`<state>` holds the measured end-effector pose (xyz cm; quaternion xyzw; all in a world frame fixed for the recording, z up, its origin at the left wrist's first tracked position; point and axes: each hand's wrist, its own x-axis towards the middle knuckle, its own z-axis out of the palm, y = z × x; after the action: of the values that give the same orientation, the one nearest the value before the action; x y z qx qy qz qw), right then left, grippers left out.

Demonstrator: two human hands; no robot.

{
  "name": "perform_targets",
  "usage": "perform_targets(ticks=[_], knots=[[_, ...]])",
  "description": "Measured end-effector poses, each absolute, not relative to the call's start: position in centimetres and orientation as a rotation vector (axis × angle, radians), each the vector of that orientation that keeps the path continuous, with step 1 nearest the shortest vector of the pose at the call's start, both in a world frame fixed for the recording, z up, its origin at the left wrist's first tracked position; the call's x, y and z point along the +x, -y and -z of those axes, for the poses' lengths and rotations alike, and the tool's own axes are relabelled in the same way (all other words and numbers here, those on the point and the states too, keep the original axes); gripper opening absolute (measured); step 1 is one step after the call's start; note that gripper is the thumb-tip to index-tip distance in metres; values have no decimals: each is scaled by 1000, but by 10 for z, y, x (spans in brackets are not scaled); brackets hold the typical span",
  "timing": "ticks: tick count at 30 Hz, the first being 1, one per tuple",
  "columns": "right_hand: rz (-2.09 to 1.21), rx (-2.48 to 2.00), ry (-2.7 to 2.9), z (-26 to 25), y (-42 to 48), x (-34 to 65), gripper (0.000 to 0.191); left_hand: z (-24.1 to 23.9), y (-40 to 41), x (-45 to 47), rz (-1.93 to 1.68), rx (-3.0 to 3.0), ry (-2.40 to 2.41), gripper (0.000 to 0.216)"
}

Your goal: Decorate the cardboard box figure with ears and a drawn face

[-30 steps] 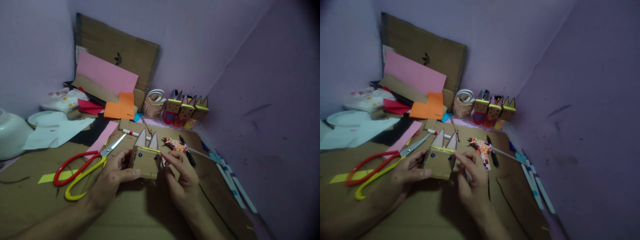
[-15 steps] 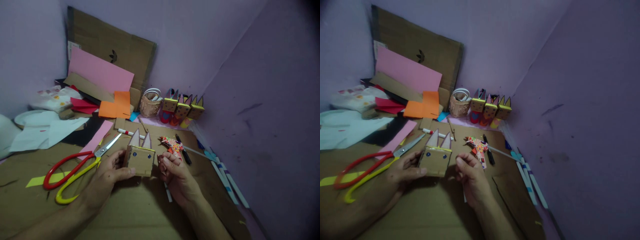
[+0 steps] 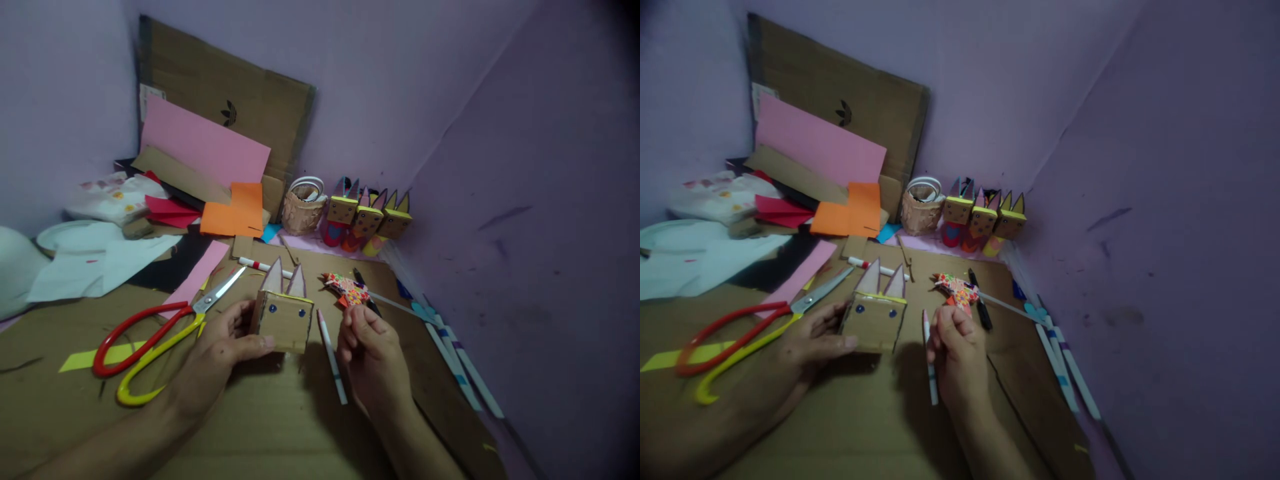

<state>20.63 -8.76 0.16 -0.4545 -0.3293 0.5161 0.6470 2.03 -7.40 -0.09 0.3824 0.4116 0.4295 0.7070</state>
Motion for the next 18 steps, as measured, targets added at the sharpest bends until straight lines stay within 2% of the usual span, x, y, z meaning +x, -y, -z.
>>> perform_targets(ticks=[6,8,10,12,16,18], knots=[[-809,-1217,790,1,82,220,55,2,73,18,-979,875,-932,44],[-652,-1346,832,5,74,234,49,1,71,17,-988,876,-927,43],[-426,-1512,938,9,66,250,29,-1,70,18,-993,859,-929,43],[-213,-1764,1091,12,60,263,31,-3,69,18,-995,816,-928,45],[-209,-2401,1403,6,58,267,42,-5,67,18,-1019,709,-926,49],[-195,-2528,1473,-1,62,260,46,-5,66,18,-1033,685,-938,49]])
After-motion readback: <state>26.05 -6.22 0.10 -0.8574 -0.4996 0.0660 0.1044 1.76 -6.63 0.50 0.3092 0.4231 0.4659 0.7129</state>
